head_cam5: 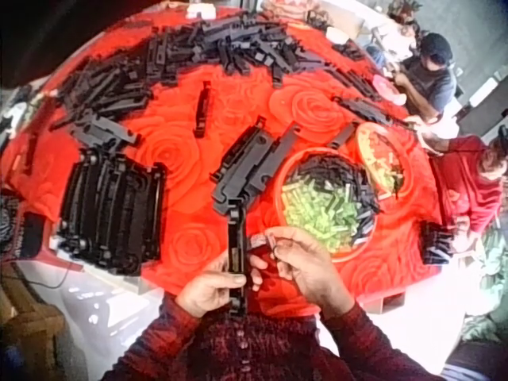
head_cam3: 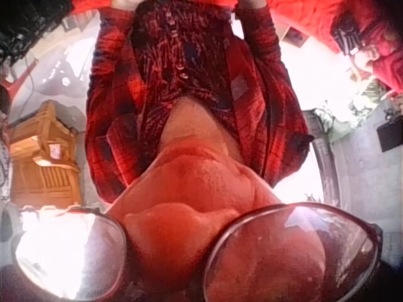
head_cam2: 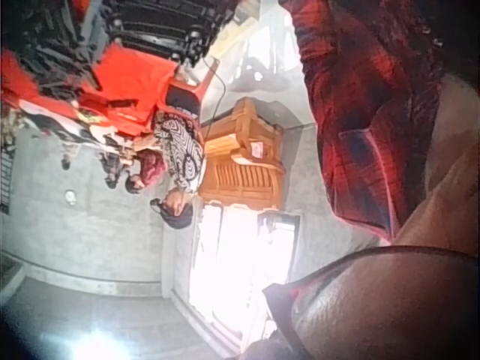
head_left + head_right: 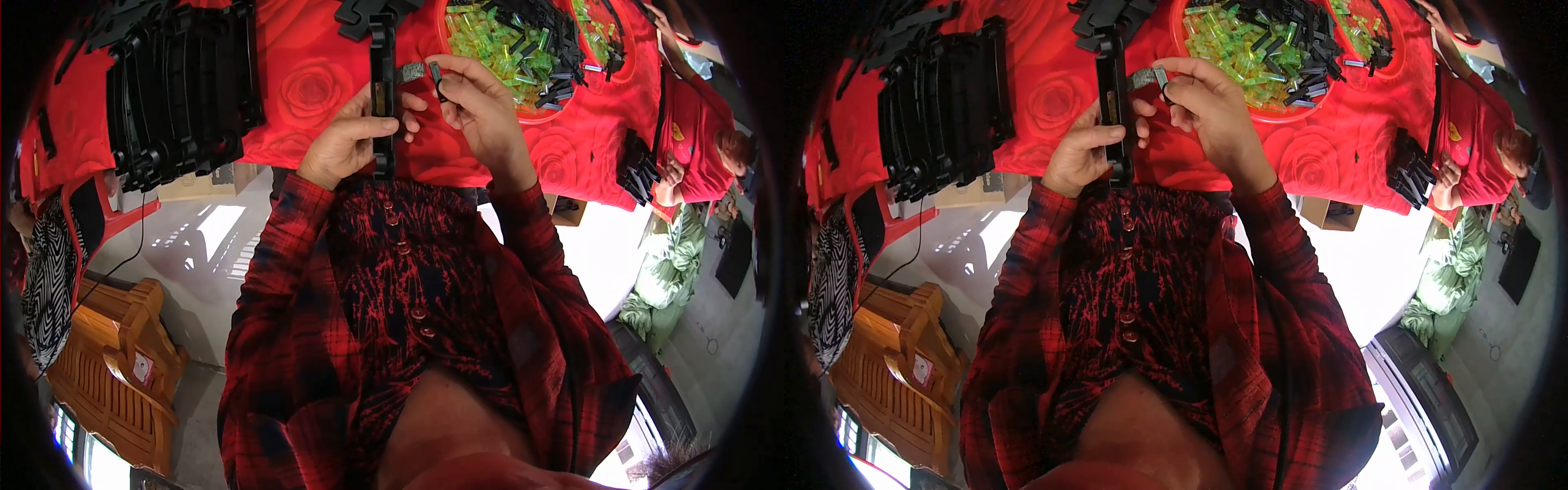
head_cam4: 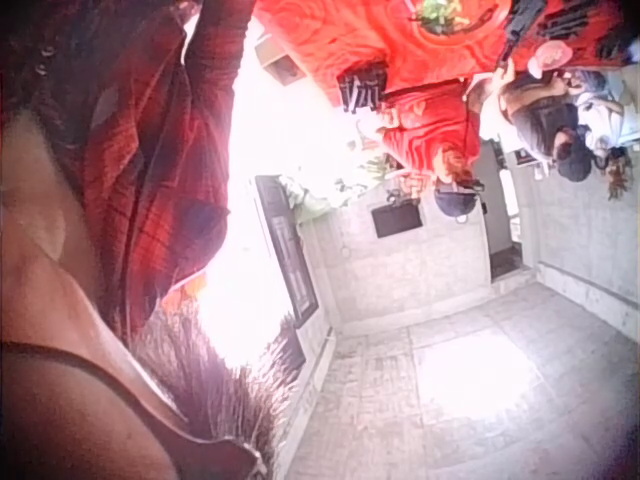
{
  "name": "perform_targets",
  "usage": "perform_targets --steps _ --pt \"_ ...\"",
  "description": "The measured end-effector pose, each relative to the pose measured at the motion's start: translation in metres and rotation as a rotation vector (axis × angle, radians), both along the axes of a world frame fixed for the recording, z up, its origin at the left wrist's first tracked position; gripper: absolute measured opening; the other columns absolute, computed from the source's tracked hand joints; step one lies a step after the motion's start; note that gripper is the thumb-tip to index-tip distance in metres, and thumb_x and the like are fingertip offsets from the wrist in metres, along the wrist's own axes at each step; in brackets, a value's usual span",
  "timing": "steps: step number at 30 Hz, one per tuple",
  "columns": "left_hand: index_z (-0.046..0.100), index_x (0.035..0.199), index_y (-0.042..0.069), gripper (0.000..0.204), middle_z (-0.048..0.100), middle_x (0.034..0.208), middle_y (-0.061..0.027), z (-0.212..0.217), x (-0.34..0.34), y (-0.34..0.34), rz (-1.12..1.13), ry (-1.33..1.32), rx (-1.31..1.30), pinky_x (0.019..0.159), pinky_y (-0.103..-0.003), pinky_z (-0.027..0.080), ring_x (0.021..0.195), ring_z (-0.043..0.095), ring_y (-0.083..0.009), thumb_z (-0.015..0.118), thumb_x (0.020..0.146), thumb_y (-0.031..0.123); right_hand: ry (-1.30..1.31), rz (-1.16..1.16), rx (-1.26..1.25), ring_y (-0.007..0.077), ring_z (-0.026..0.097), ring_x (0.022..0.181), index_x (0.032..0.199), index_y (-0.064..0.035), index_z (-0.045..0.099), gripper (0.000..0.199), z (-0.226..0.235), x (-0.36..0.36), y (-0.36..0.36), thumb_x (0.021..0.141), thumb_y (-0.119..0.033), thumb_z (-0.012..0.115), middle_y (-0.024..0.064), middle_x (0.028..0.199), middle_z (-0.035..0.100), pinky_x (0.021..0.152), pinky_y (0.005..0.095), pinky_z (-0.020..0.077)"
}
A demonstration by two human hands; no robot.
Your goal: The person assembles plastic components by hand, inserting small green transparent pieces and foam strips into black plastic frames at a table.
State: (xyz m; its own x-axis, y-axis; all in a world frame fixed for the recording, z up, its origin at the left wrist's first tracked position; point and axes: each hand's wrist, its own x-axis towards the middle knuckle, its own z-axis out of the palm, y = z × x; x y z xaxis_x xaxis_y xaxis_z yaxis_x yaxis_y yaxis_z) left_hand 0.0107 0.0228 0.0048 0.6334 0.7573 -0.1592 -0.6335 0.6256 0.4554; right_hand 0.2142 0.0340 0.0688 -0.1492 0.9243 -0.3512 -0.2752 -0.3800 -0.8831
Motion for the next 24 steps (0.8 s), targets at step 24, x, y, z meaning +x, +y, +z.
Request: perform_targets --steps 24 --pt "0.041 0.138 -0.001 0.059 0.059 0.125 -0.0159 0.0013 0.0001 -0.0001 -0.038 0.007 0.001 0.091 -0.035 0.052 0.102 0.063 -0.0208 0.068 0.087 0.004 -0.155 -0.010 0.093 0.0105 0.062 0.072 0.121 0.0015 0.058 0.029 0.0023 -0.0018 -0.0032 0.095 -0.012 0.060 0.0044 0.089 0.062 0.065 0.0228 0.0481"
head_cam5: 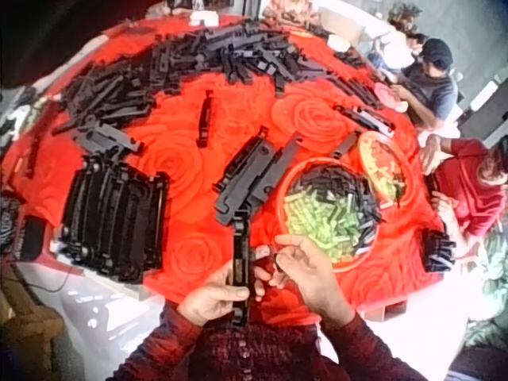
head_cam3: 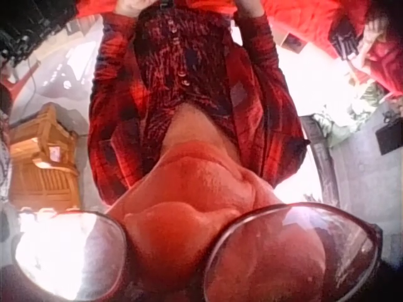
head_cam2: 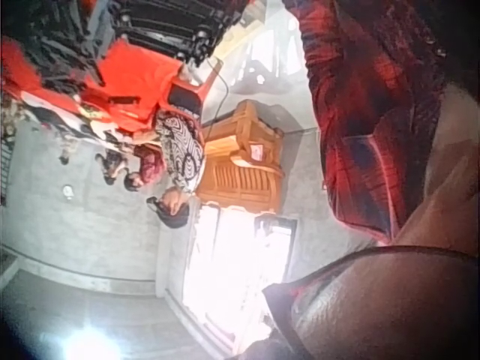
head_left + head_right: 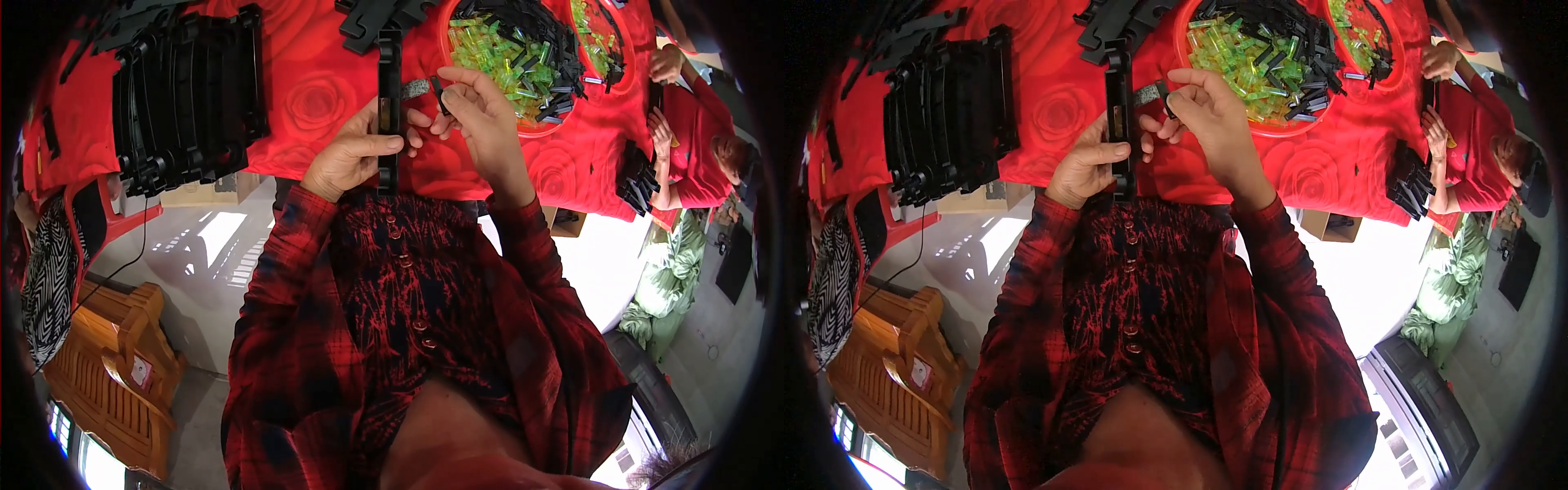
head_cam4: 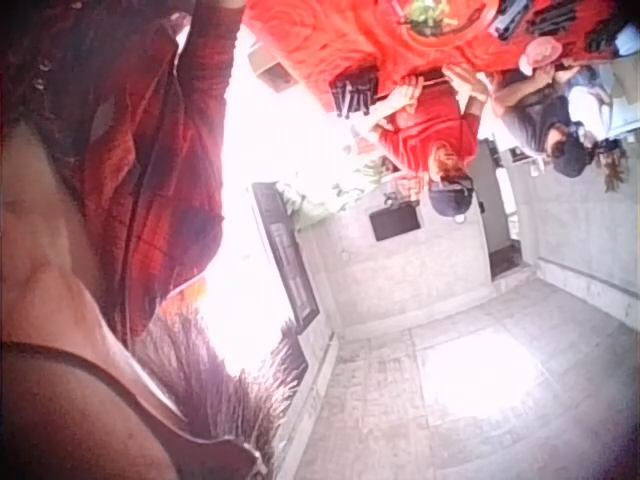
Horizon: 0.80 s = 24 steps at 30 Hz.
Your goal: The person assembles plastic components by hand, inserting small green transparent pieces and foam strips into black plastic frames at a table.
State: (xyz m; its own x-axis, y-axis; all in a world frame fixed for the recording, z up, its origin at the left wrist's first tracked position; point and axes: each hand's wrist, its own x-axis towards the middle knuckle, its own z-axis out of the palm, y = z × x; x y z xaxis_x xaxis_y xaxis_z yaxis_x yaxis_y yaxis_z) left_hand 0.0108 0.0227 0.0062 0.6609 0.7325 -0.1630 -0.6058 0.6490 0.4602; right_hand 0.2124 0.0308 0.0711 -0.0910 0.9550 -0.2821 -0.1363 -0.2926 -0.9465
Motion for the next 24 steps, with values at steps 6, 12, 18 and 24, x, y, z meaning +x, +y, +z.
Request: perform_targets --steps 6,12,18,24 --pt "0.043 0.136 0.000 0.058 0.059 0.123 -0.0136 0.002 0.000 0.000 0.012 0.010 -0.004 0.091 -0.035 0.051 0.102 0.063 -0.0207 0.070 0.085 0.004 0.088 0.059 -0.075 0.0115 0.064 0.078 0.122 0.0020 0.058 0.028 0.001 -0.001 0.001 0.096 -0.007 0.057 0.0049 0.093 0.063 0.073 0.0252 0.0517" --pt "0.047 0.130 0.000 0.050 0.061 0.116 -0.0122 0.006 0.003 -0.005 0.100 0.011 -0.050 0.083 -0.033 0.053 0.095 0.064 -0.0198 0.070 0.086 0.003 -0.059 0.137 0.035 0.0091 0.061 0.082 0.121 0.0019 0.060 0.027 0.005 0.005 0.003 0.094 -0.003 0.058 0.0023 0.094 0.062 0.074 0.0220 0.0502" --pt "0.054 0.112 0.003 0.028 0.064 0.098 -0.0079 0.017 0.009 -0.006 0.266 0.013 -0.140 0.064 -0.027 0.050 0.077 0.061 -0.0129 0.068 0.088 0.001 -0.215 0.095 0.070 0.0088 0.061 0.081 0.125 0.0005 0.056 0.036 0.025 0.000 -0.001 0.090 0.004 0.059 0.0018 0.094 0.059 0.074 0.0222 0.0501" --pt "0.056 0.113 0.006 0.030 0.065 0.098 -0.0043 0.042 0.011 -0.007 0.351 0.222 -0.048 0.063 -0.025 0.049 0.075 0.061 -0.0095 0.073 0.087 0.005 -0.333 0.154 0.193 0.0100 0.059 0.079 0.126 -0.0002 0.052 0.039 0.032 -0.007 -0.011 0.088 0.007 0.058 0.0041 0.090 0.058 0.072 0.0241 0.0497"
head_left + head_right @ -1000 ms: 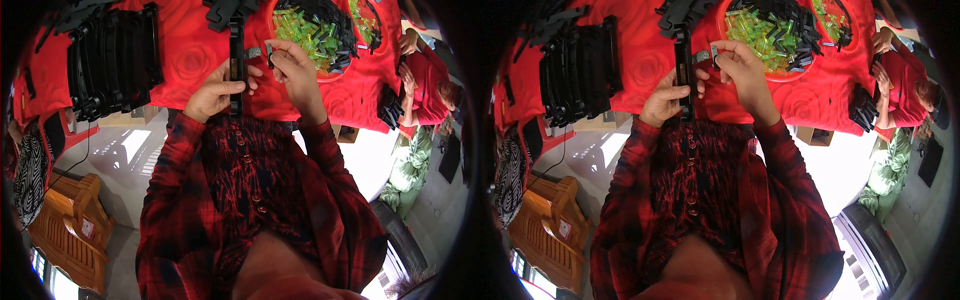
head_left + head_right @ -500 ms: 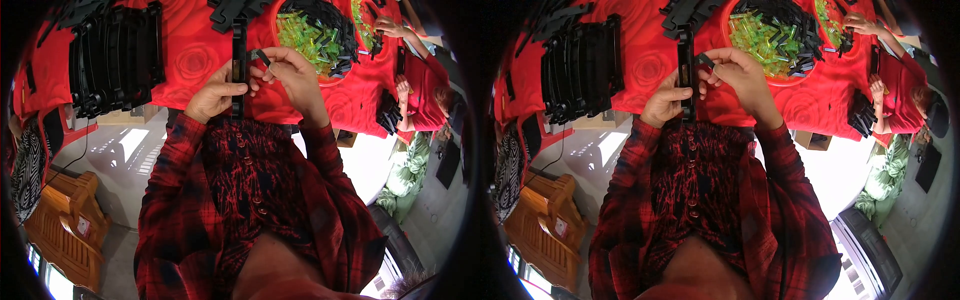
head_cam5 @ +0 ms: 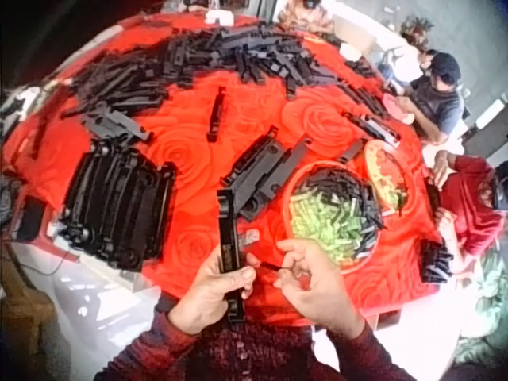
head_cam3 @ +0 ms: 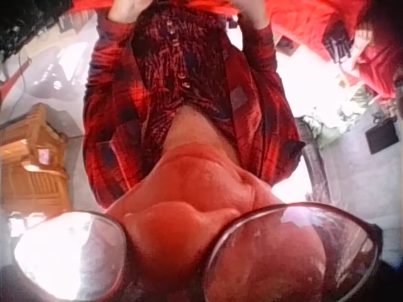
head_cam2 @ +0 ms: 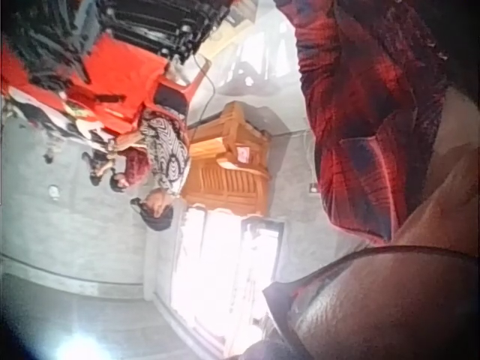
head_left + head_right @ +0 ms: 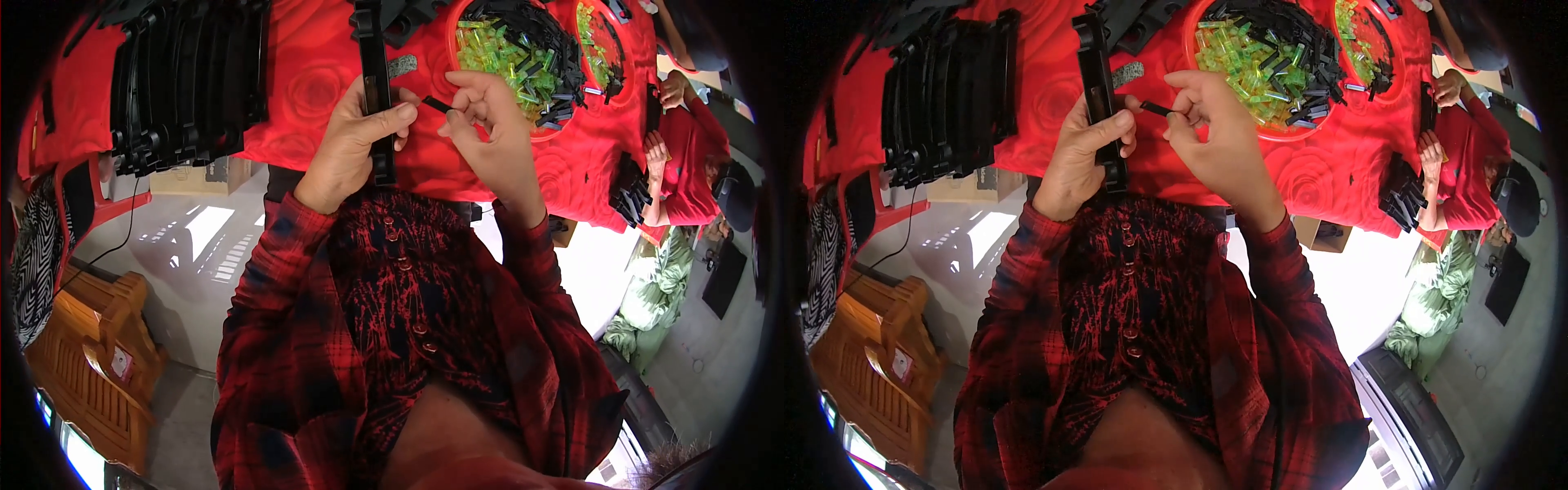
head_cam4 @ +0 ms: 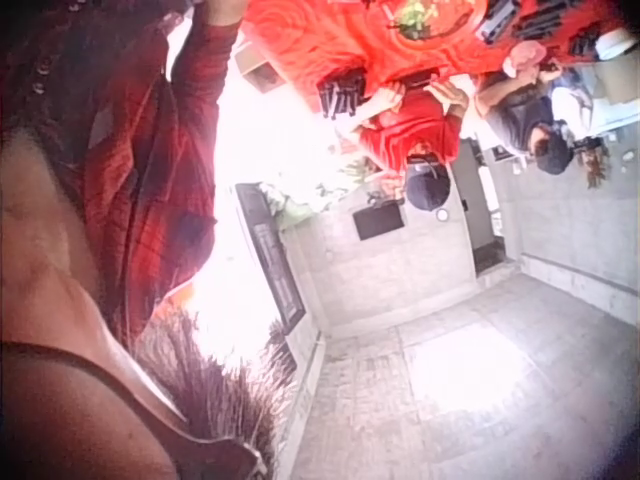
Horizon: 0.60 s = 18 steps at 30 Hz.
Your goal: The person assembles plastic components by hand, inserting small green transparent pieces and foam strips into black plastic frames at a table.
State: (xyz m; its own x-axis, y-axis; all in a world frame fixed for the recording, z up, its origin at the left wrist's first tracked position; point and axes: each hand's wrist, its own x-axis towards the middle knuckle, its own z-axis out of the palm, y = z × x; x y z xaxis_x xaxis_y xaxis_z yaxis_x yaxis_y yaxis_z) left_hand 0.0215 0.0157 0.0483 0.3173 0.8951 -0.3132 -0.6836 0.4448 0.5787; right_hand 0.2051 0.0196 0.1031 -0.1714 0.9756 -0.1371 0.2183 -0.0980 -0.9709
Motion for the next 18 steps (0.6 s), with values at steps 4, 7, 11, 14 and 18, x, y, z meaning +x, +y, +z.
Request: perform_targets --steps 4,7,11,14,18 --pt "0.056 0.113 0.006 0.031 0.066 0.093 -0.0028 0.007 0.001 -0.008 0.024 0.106 0.036 0.063 -0.024 0.049 0.072 0.060 -0.0086 0.074 0.088 0.007 -0.228 0.151 0.226 0.0117 0.057 0.075 0.127 -0.0015 0.052 0.043 -0.001 0.000 -0.008 0.086 0.008 0.060 0.0039 0.093 0.057 0.068 0.0258 0.0484" --pt "0.057 0.110 0.006 0.028 0.066 0.090 -0.0026 0.009 0.000 -0.015 0.056 0.160 0.034 0.061 -0.025 0.048 0.070 0.060 -0.0085 0.074 0.088 0.008 -0.195 0.145 0.263 0.0121 0.058 0.075 0.127 -0.0018 0.052 0.042 -0.004 -0.002 -0.015 0.087 0.007 0.062 0.0044 0.097 0.057 0.068 0.0260 0.0487" --pt "0.057 0.102 0.005 0.021 0.065 0.088 -0.0035 0.003 -0.002 -0.023 0.081 0.038 -0.010 0.058 -0.026 0.048 0.068 0.059 -0.0094 0.073 0.088 0.006 0.238 -0.168 -0.011 0.0128 0.063 0.077 0.123 -0.0010 0.053 0.033 0.000 -0.020 -0.027 0.092 -0.001 0.064 0.0068 0.103 0.057 0.068 0.0259 0.0512" --pt "0.056 0.099 0.005 0.019 0.065 0.088 -0.0045 0.004 -0.001 -0.031 0.083 0.012 -0.010 0.058 -0.027 0.048 0.067 0.059 -0.0100 0.072 0.088 0.004 0.215 -0.187 -0.070 0.0132 0.066 0.077 0.116 -0.0002 0.056 0.024 -0.012 -0.015 -0.032 0.094 -0.007 0.064 0.0074 0.099 0.060 0.068 0.0251 0.0519" --pt "0.057 0.104 0.004 0.021 0.065 0.090 -0.0045 0.003 -0.002 -0.042 0.051 0.053 0.003 0.059 -0.026 0.048 0.067 0.059 -0.0103 0.071 0.089 0.005 0.346 -0.164 -0.162 0.0118 0.065 0.074 0.108 0.0001 0.060 0.019 -0.018 -0.010 -0.040 0.095 -0.012 0.065 0.0062 0.091 0.062 0.066 0.0239 0.0504"
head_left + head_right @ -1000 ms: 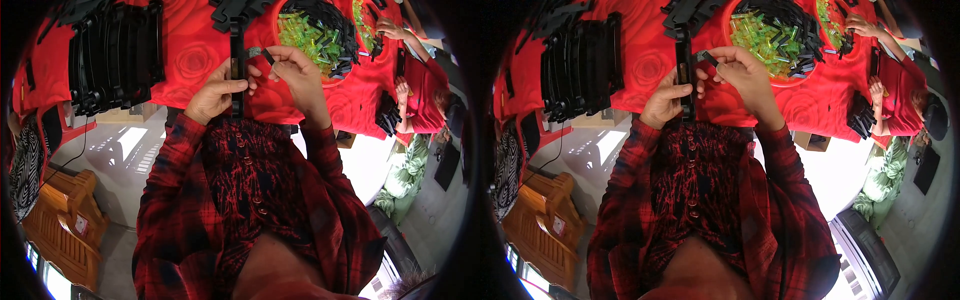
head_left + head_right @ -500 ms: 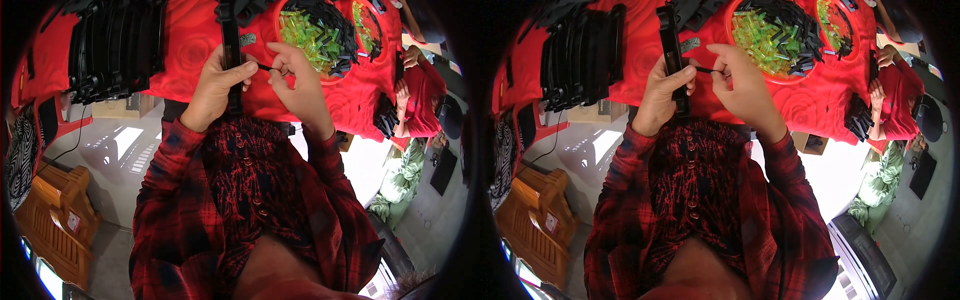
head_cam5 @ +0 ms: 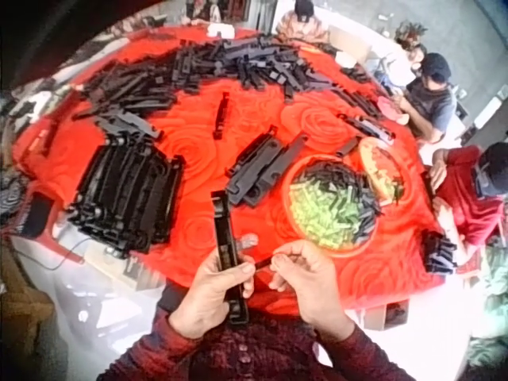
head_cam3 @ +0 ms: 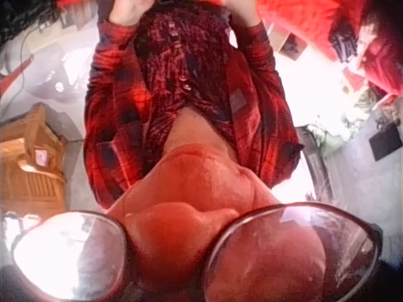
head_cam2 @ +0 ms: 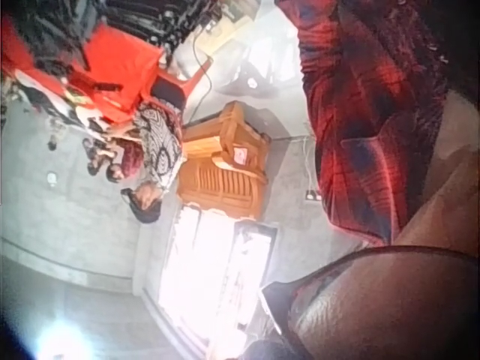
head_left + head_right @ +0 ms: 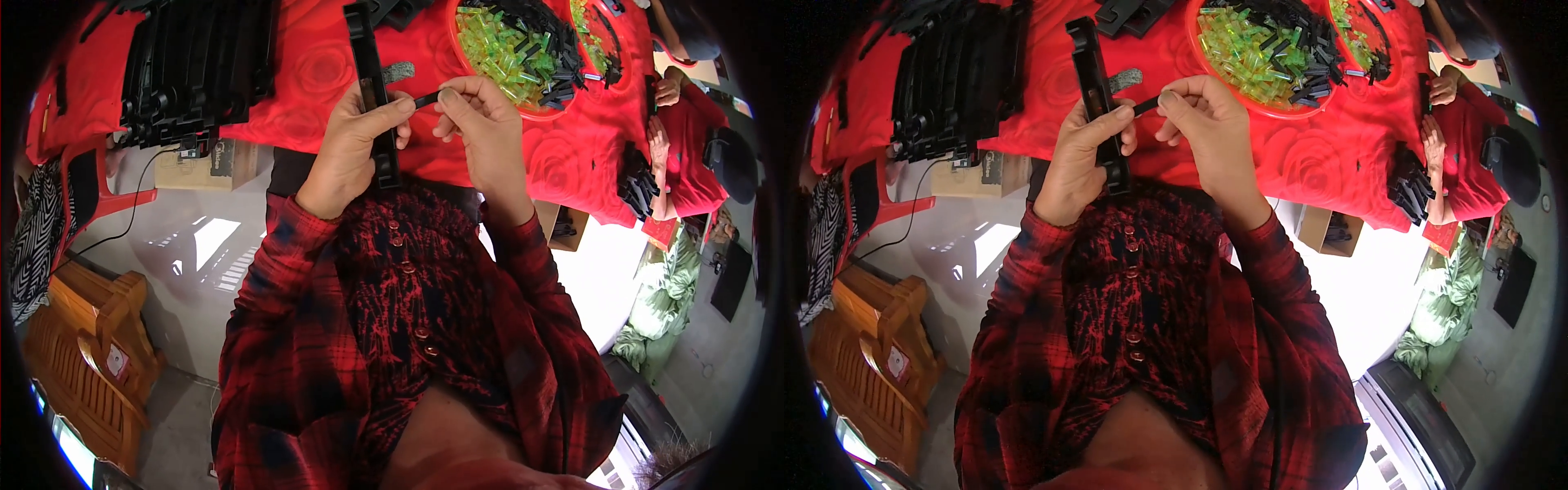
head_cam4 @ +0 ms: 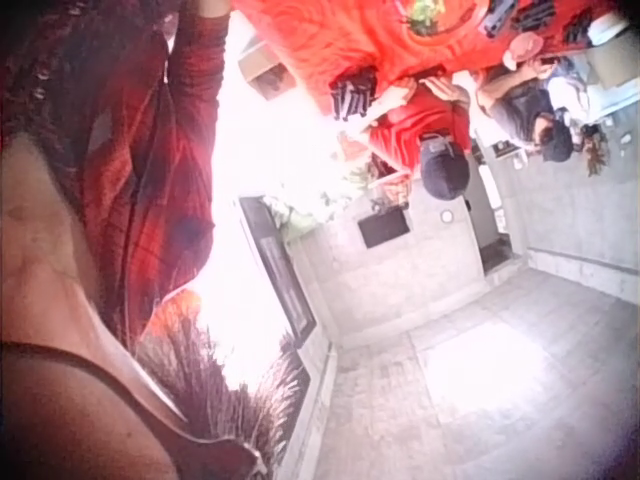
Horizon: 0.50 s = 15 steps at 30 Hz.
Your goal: The person assembles plastic components by hand, inserting small green transparent pieces and foam strips into black plastic frames at a table.
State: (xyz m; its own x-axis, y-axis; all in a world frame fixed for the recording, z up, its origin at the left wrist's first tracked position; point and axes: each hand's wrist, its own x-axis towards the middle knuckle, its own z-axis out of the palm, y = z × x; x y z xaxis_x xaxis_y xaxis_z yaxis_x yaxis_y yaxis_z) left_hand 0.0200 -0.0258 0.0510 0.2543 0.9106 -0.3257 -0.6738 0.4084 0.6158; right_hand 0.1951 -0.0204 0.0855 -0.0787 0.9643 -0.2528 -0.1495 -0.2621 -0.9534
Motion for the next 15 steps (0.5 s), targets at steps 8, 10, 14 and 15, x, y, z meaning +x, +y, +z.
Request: perform_targets --steps 8,10,14,15 --pt "0.054 0.131 0.003 0.055 0.066 0.114 -0.0133 -0.008 -0.017 -0.012 -0.199 -0.319 -0.022 0.077 -0.033 0.049 0.087 0.063 -0.0202 0.032 0.106 0.046 -0.106 -0.042 0.372 0.0110 0.061 0.081 0.108 0.0012 0.063 0.015 0.013 0.005 0.000 0.097 -0.009 0.062 0.0067 0.095 0.067 0.076 0.0236 0.0490" --pt "0.055 0.129 0.003 0.051 0.066 0.114 -0.0129 -0.018 -0.019 -0.016 -0.180 -0.345 -0.056 0.077 -0.034 0.049 0.086 0.063 -0.0204 0.034 0.106 0.043 -0.087 0.026 0.396 0.0116 0.061 0.081 0.107 0.0011 0.062 0.015 0.021 0.003 -0.001 0.099 -0.011 0.060 0.0098 0.103 0.069 0.077 0.0241 0.0497" --pt "0.057 0.125 0.004 0.041 0.066 0.112 -0.0117 -0.026 -0.018 -0.023 -0.153 -0.348 -0.095 0.078 -0.035 0.050 0.085 0.062 -0.0208 0.038 0.105 0.035 -0.132 0.260 0.317 0.0095 0.061 0.070 0.107 0.0012 0.055 0.011 0.030 -0.003 -0.015 0.101 -0.007 0.053 0.0106 0.109 0.068 0.068 0.0223 0.0516" --pt "0.058 0.122 0.006 0.037 0.066 0.110 -0.0103 -0.028 -0.019 -0.026 -0.152 -0.346 -0.084 0.080 -0.035 0.051 0.088 0.062 -0.0196 0.040 0.106 0.032 -0.112 0.303 0.244 0.0099 0.062 0.065 0.107 0.0013 0.052 0.010 0.031 -0.005 -0.022 0.102 -0.007 0.051 0.0118 0.111 0.068 0.064 0.0221 0.0518"
